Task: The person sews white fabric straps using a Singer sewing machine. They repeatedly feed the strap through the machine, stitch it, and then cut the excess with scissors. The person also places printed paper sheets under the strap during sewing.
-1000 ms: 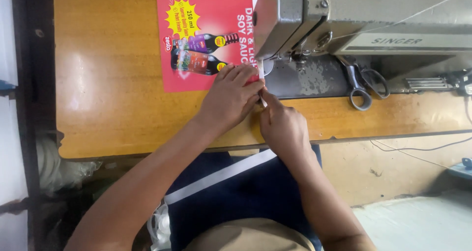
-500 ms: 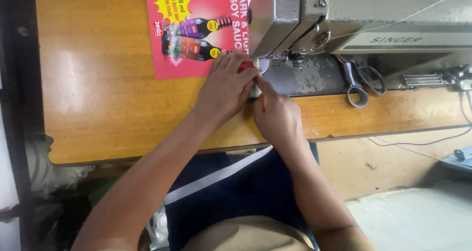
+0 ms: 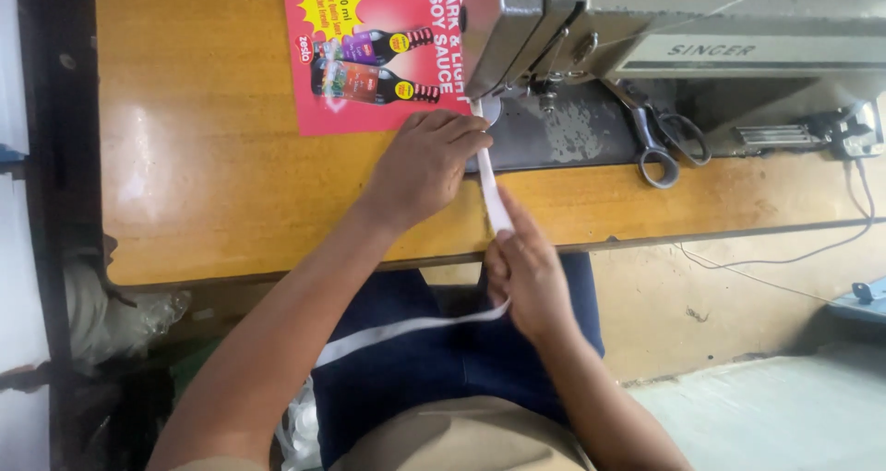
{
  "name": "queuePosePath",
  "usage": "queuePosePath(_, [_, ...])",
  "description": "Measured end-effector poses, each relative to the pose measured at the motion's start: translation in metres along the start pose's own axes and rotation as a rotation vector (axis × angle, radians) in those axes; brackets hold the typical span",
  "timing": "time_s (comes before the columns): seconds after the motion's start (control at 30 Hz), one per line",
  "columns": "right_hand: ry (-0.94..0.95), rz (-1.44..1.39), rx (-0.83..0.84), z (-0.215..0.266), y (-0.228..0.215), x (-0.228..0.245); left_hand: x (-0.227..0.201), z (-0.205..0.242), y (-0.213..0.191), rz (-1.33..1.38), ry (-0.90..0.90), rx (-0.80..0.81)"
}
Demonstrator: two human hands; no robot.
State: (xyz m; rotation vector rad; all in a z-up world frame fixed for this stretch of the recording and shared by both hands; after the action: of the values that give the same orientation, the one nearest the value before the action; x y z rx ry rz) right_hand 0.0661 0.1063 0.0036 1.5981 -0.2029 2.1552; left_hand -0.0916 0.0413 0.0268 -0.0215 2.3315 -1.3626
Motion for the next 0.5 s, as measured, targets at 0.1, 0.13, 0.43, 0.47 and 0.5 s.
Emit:
queuePosePath(0.1, [-0.008,0.062,-0.047,0.023,-0.008,-0.025,0.003,-0.002,0.004,0.011,0.014,-0.041])
queuePosePath(0.13, [-0.023,0.172,-0.07,0.032,-0.012,-0.033,0.003,0.0,0.006,0.026,0.014,-0.054])
queuePosePath(0.43, [-0.337,1.289,-0.128,0.059,-0.001,0.006,-0.002,0.004,0.005,0.108,-0.075,-0.073])
queuePosePath(0.47, [-0.336,1.29,-0.123,0.06,-0.001,0.006,-0.003,0.005,0.005,0.109,-0.08,-0.073])
queuePosePath(0.5, [-0.342,1.311,-0.123,0.061,0.0,0.006,-0.005,0.006,0.006,0.103,-0.072,-0.068])
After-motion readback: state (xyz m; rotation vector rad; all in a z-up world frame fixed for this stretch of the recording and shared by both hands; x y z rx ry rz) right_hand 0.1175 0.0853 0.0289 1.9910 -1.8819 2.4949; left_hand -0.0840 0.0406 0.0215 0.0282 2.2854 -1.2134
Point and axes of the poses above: each hand's wrist, its own z-axis away from the middle knuckle, its own y-axis out of the palm, x = y × z, the point moved 9 cm from there along -z, towards the middle knuckle, and after that the axes turned 7 degrees about x, right-handed, at the moved point
